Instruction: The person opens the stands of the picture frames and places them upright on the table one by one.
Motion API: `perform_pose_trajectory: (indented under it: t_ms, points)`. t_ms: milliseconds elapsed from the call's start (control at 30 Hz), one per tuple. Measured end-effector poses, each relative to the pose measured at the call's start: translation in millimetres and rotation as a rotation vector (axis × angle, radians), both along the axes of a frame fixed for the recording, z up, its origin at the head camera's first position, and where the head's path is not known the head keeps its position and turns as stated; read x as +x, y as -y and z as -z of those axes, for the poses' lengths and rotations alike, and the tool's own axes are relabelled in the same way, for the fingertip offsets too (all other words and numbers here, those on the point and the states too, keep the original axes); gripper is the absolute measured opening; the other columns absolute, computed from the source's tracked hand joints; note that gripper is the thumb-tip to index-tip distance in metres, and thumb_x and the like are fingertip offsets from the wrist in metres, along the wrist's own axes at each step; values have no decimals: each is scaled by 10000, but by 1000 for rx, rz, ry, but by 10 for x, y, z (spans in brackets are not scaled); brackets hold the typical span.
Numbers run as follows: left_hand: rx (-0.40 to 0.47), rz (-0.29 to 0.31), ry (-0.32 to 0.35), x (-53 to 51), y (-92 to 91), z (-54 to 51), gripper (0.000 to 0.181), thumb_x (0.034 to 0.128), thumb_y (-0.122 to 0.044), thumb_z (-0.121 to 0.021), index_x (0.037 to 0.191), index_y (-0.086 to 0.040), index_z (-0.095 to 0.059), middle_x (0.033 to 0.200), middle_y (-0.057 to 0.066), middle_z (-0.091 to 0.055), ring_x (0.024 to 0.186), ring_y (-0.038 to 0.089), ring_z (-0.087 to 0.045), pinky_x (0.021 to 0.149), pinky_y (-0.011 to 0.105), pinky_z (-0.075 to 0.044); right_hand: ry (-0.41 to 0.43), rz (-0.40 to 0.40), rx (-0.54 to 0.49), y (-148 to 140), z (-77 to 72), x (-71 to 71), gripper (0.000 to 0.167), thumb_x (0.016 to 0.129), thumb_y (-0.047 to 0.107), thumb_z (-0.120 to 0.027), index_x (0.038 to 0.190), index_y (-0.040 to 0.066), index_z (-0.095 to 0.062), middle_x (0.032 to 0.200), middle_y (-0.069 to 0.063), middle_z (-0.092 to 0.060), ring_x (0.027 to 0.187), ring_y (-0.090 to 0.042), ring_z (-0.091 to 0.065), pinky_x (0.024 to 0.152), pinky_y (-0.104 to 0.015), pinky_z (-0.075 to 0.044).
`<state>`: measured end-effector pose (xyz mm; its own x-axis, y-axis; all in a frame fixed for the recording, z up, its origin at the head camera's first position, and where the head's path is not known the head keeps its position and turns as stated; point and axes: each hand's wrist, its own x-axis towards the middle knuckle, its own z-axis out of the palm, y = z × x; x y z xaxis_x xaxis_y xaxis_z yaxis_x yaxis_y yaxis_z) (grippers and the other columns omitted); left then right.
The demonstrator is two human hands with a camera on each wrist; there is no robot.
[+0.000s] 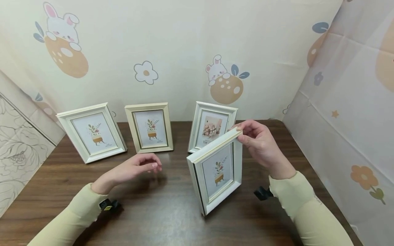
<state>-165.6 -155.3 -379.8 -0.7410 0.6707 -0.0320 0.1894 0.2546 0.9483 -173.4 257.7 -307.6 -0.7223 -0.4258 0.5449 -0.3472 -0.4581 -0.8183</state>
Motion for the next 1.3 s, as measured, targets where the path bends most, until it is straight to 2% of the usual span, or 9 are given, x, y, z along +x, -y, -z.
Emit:
perform_pose_trajectory:
  t_ms: [167, 400, 533, 633, 800, 1067, 1300]
  points:
    - [50, 29, 7, 18, -72, -29, 208, 1037, -151, -549, 1127, 22, -622, 1085, 234, -645, 1025, 458, -607, 908, 568, -493, 23, -102, -46, 100, 9, -17, 169, 969, -108, -536, 1067, -14, -637, 1145, -146, -679, 1040, -222, -626, 871, -290, -513]
    - [87, 66, -1, 67, -211, -119, 159, 1028, -152, -570, 1100, -28, -639, 1066, 209, -660, 1052, 449, -610, 938, 515, -500, 118, -334, -208, 257, 64, -58, 171, 995, -63, -521, 1104, -13, -643, 1186, -175, -658, 1057, -246, -615, 864, -306, -520]
    - [61, 76, -33, 81, -309, -180, 161, 1024, -170, -581, 1108, -46, -643, 1074, 185, -667, 1043, 395, -633, 928, 503, -509, 173, -450, -296, 337, 107, -107, 185, 1006, -51, -501, 1129, -22, -636, 1195, -203, -647, 1089, -284, -624, 917, -356, -514]
    - [35, 94, -103, 86, -397, -210, 173, 1024, -182, -582, 1126, -56, -644, 1062, 122, -675, 1016, 298, -648, 904, 433, -527, 204, -510, -345, 400, 133, -150, 184, 1009, -43, -495, 1130, -30, -633, 1187, -220, -643, 1097, -298, -630, 968, -392, -499]
    - [34, 136, -192, 198, -602, -284, 185, 1011, -188, -601, 1181, -121, -625, 1085, 0, -685, 991, 160, -643, 846, 331, -530, 205, -555, -384, 484, 134, -212, 177, 1006, -32, -511, 1125, -31, -643, 1174, -230, -650, 1086, -309, -637, 975, -410, -500]
    - [67, 152, -157, 462, -929, -340, 443, 959, -212, -680, 1348, -157, -475, 1200, -8, -647, 982, 91, -639, 805, 310, -550, 220, -531, -420, 538, 122, -255, 173, 999, -23, -532, 1114, -26, -661, 1150, -232, -671, 1043, -310, -648, 945, -406, -518]
    - [66, 178, -169, 580, -1045, -310, 479, 915, -231, -738, 1302, -169, -463, 1129, -22, -664, 929, 59, -645, 753, 280, -542, 205, -530, -457, 545, 140, -283, 151, 985, -41, -543, 1103, -44, -637, 1161, -246, -656, 1062, -327, -642, 961, -409, -510]
